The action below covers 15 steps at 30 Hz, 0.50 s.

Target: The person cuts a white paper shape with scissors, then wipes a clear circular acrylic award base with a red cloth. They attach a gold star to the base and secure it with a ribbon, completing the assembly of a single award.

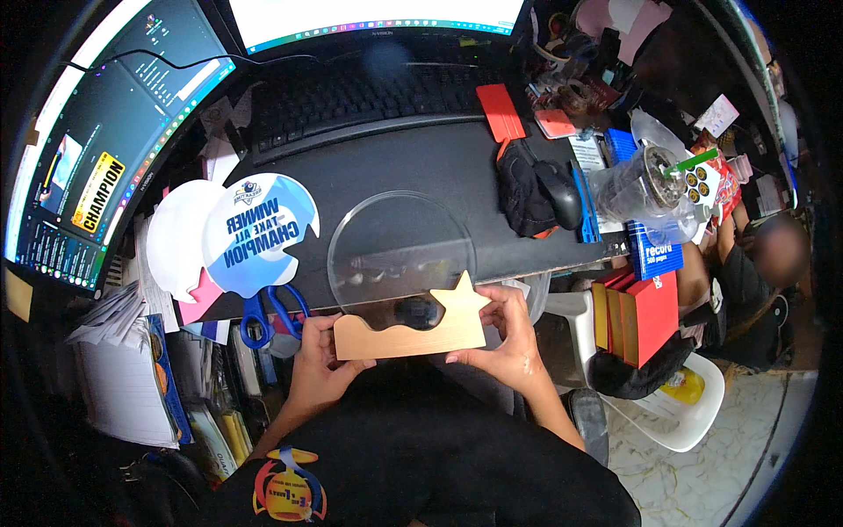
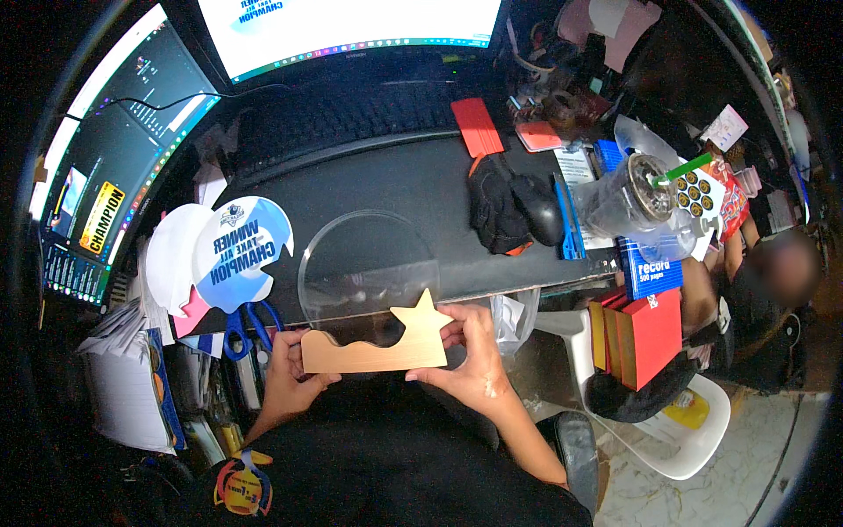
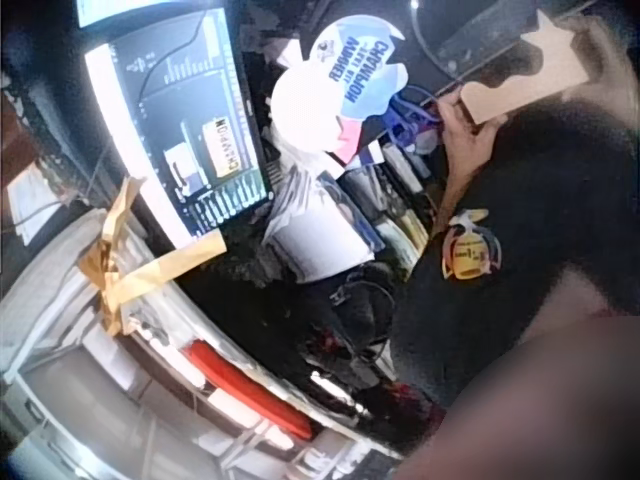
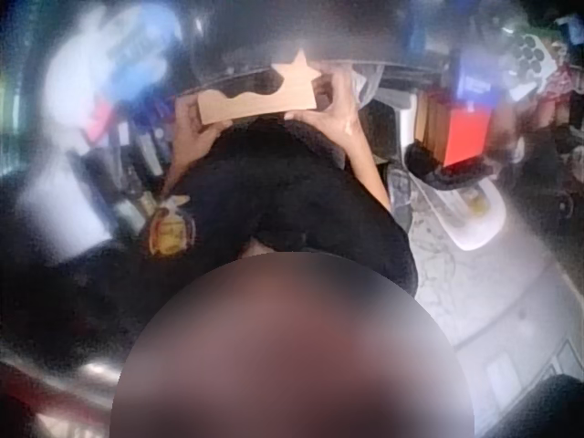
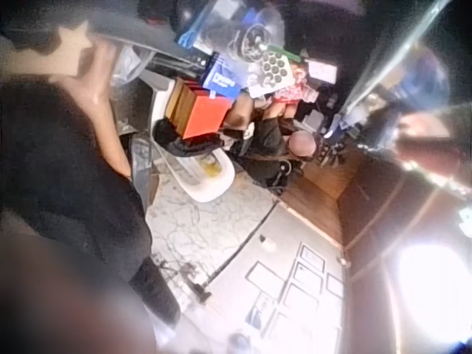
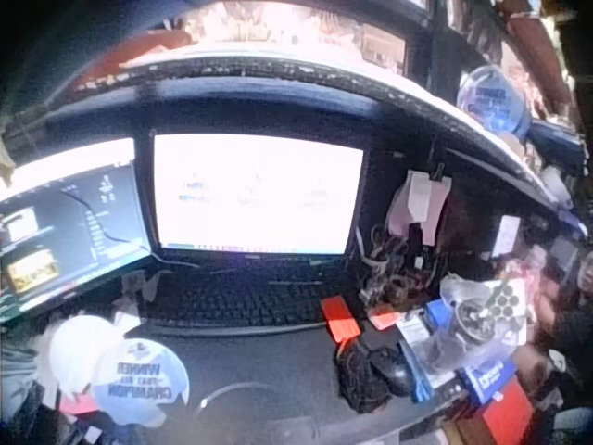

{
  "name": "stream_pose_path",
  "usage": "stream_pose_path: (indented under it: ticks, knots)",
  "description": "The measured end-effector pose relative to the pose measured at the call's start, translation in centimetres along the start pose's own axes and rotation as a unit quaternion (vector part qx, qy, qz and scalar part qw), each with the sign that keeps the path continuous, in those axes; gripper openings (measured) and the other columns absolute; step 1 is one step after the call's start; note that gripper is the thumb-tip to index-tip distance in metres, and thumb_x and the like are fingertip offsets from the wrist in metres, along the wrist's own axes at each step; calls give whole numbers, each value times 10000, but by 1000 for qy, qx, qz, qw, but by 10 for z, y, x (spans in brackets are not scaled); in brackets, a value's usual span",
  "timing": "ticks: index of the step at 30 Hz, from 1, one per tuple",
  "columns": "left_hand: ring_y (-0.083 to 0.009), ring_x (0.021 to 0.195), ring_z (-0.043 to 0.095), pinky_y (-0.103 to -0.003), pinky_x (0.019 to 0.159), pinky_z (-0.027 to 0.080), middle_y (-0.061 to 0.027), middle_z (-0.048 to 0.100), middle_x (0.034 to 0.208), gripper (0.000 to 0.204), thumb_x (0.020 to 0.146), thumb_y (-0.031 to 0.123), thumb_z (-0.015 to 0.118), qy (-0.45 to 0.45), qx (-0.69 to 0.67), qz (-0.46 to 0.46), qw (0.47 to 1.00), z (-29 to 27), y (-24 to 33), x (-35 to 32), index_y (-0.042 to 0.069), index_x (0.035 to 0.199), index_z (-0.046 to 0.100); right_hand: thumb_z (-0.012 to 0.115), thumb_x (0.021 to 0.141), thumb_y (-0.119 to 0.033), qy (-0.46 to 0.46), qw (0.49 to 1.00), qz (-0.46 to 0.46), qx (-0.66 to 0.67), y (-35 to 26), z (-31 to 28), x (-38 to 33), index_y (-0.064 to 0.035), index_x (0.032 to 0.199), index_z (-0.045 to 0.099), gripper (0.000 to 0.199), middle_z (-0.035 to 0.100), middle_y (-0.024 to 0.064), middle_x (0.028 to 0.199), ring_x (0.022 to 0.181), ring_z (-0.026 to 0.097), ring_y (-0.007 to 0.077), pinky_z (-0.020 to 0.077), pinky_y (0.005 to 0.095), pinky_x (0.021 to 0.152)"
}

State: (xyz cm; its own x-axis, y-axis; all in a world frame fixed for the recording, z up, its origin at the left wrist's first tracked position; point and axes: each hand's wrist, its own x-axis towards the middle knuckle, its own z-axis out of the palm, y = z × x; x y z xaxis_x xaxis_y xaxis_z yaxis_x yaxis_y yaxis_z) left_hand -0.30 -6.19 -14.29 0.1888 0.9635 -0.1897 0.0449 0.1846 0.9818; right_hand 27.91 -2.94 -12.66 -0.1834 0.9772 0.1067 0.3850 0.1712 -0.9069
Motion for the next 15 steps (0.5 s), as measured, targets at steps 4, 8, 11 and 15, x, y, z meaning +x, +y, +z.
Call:
stream_pose_path:
  ticks: [4, 8, 11, 15]
  knots:
    - [-224, 1092, 609, -343, 893, 540, -175, 572, 1157, 608, 798, -16, 743, 5, 11, 53, 999, 0, -11, 1, 12, 1228, 315, 946, 536, -153, 11, 1000, 14, 12, 0, 4, -4, -20, 1290, 445, 915, 422, 105, 1165, 934, 562, 176, 532, 297, 784]
    - [-214, 1088, 610, -331, 885, 539, -173, 566, 1168, 619, 801, -22, 737, 14, -8, 44, 999, 4, 3, 3, 9, 1243, 305, 948, 531, -164, 16, 1000, -3, 11, -6, -3, 6, -12, 1290, 460, 915, 437, 98, 1146, 938, 557, 165, 527, 294, 791]
    - [-211, 1061, 625, -315, 862, 538, -167, 587, 1133, 600, 824, -10, 718, 23, -20, 47, 998, 8, 18, 11, 5, 1264, 311, 947, 523, -147, 14, 1000, -9, 23, -7, -12, 23, -6, 1301, 458, 930, 454, 83, 1143, 950, 546, 152, 516, 297, 819]
    - [-180, 941, 647, -275, 725, 539, -149, 616, 1076, 582, 863, 32, 684, 69, 64, 31, 995, 11, 29, 32, 15, 1314, 316, 944, 513, -107, 2, 999, 26, 19, 2, -15, 51, -31, 1305, 456, 933, 491, 49, 1128, 948, 532, 130, 491, 294, 821]
